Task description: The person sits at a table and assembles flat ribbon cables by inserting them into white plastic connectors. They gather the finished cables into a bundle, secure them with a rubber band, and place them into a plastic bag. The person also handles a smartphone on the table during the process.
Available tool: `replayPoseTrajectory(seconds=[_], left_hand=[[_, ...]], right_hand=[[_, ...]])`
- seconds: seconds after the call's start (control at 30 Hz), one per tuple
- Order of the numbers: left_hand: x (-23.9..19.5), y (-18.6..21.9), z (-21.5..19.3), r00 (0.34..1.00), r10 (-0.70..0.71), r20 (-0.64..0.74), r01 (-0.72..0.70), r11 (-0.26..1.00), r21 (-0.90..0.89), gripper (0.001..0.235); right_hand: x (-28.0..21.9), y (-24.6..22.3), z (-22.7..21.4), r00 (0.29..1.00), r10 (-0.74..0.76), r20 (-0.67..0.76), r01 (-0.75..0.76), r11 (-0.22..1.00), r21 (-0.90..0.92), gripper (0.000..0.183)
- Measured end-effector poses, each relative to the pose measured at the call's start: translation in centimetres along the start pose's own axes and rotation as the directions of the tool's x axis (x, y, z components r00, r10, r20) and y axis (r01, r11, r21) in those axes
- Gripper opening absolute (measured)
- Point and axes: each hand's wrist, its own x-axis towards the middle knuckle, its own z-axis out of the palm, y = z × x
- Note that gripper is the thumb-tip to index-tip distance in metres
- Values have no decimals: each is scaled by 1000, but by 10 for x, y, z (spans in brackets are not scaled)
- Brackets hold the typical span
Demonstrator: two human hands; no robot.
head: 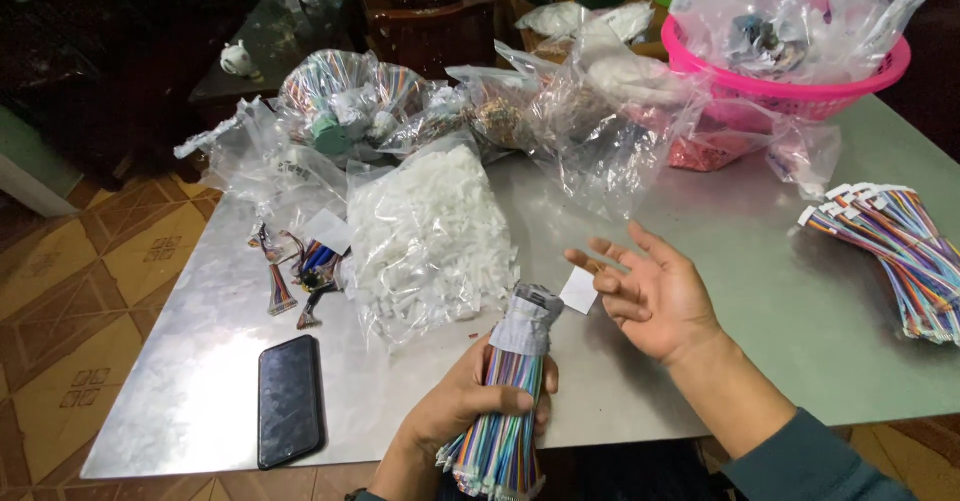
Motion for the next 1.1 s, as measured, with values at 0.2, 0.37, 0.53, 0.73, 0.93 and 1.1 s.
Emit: replayPoseTrajectory(seconds=[0.2, 0.37, 0.53, 0.73, 0.93, 1.1], left_hand=[[-4, 3, -3, 998, 46, -44, -49, 995, -83, 55], [-1, 0, -10, 998, 54, -37, -58, 990, -130, 54], [5, -2, -5, 990, -54, -130, 69, 991, 115, 44], [0, 0, -1, 995, -89, 46, 84, 990, 115, 54], [8, -3, -5, 983, -38, -182, 65, 988, 143, 66], [6, 8, 11, 994, 18, -111, 25, 924, 381, 119]], right_hand=[[-1, 7, -10, 939, -3, 343, 95, 963, -252, 53], [-10, 10, -5, 906, -39, 421, 370, 556, -744, 20], [-16, 8, -4, 822, 77, 565, 322, 755, -571, 29], [-23, -4, 17, 940, -237, 245, 277, 950, -145, 51], [-16, 39, 10, 838, -358, 411, 515, 272, -813, 82], [-34, 57, 20, 549, -377, 746, 683, -312, -660, 52]])
